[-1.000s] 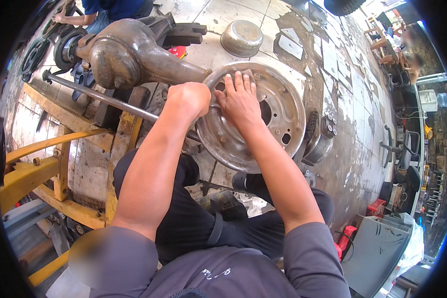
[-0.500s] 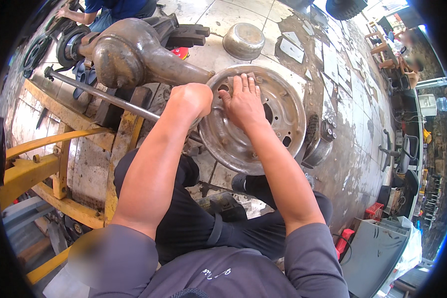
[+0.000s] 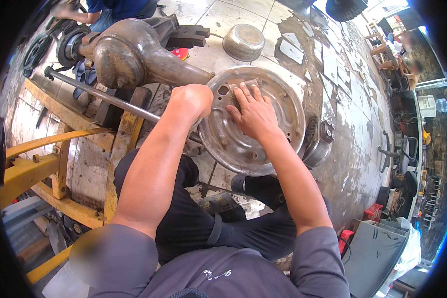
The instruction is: The person sands the surface of a large circular metal part using a sanding block. They repeatedly rub the block over the face and edges of the part, rotating it to reach different areas.
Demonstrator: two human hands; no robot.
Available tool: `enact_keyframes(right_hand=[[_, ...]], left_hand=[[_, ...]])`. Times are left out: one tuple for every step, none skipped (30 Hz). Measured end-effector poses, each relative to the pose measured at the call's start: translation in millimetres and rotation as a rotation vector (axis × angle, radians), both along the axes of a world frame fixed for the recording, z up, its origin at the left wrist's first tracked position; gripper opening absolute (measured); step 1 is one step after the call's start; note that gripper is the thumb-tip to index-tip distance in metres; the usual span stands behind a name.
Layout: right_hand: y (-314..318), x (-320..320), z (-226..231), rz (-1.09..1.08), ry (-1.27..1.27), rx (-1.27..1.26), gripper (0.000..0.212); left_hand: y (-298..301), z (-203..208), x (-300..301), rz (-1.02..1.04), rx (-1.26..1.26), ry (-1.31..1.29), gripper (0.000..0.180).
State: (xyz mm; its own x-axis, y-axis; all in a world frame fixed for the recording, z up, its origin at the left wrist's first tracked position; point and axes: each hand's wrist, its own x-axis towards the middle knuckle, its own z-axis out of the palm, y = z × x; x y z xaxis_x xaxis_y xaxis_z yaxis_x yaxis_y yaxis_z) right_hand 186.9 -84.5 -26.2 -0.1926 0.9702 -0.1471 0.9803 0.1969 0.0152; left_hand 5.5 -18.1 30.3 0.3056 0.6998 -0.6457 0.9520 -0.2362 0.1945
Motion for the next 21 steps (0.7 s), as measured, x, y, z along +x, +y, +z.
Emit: enact_keyframes(right_hand=[[-1, 2, -1, 0.02, -0.019, 0.013, 0.069], [-1, 3, -4, 0.035, -0.022, 0.04, 0.069], [0, 3, -7, 0.05, -0.026, 0.067, 0.069], [1, 4, -10, 0.063, -0.031, 0.095, 0.069], [2, 3, -14, 0.05, -0.038, 0.12, 0.07], [2, 1, -18, 0.037, -0.046, 0.145, 0.07], [4, -2, -22, 0.026, -0.052, 0.17, 0.071], [6, -5, -25, 0.003, -0.044, 0.185, 0.071], [8, -8, -28, -0.019, -0.035, 0.201, 0.071], [11, -12, -28, -0.04, -0.025, 0.215, 0.071], [14, -16, -28, -0.048, -0.026, 0.22, 0.071], [17, -19, -26, -0.056, -0.027, 0.225, 0.071], [19, -22, -24, -0.063, -0.03, 0.23, 0.07], [20, -24, -24, -0.073, -0.039, 0.242, 0.07], [20, -26, -23, -0.083, -0.048, 0.254, 0.07], [21, -28, -24, -0.089, -0.056, 0.264, 0.07], [21, -28, -24, -0.095, -0.067, 0.267, 0.07], [22, -29, -25, -0.101, -0.079, 0.269, 0.07], [22, -29, -24, -0.109, -0.091, 0.272, 0.07], [23, -29, -23, -0.098, -0.098, 0.274, 0.07], [23, -30, -22, -0.088, -0.104, 0.276, 0.071]], left_hand=[[0, 1, 1, -0.007, -0.004, 0.003, 0.026], [-1, 0, 1, -0.006, 0.003, -0.001, 0.026], [-1, -2, 0, -0.004, 0.009, -0.005, 0.026], [-1, -1, 1, -0.005, 0.017, -0.009, 0.027], [-1, 0, 1, -0.009, 0.011, -0.002, 0.027], [-1, 1, 2, -0.014, 0.004, 0.005, 0.027], [-1, 2, 2, -0.017, -0.002, 0.015, 0.028], [-2, 2, 2, -0.01, 0.004, 0.011, 0.028], [-2, 3, 2, -0.002, 0.011, 0.007, 0.028], [-3, 3, 2, 0.006, 0.016, 0.003, 0.028], [-3, 3, 2, -0.001, 0.012, 0.002, 0.028], [-2, 4, 1, -0.008, 0.008, 0.001, 0.028], [-2, 5, 0, -0.016, 0.003, -0.002, 0.028], [-2, 5, 0, -0.009, 0.006, -0.007, 0.028], [-2, 5, 1, -0.003, 0.009, -0.011, 0.028], [-3, 4, 0, 0.007, 0.01, -0.016, 0.028], [-3, 5, 0, 0.017, 0.008, -0.015, 0.027], [-3, 5, 1, 0.027, 0.005, -0.015, 0.027], [-3, 6, 1, 0.035, 0.004, -0.015, 0.027], [-3, 5, 1, 0.026, 0.005, -0.014, 0.027], [-3, 4, 1, 0.018, 0.006, -0.013, 0.027]])
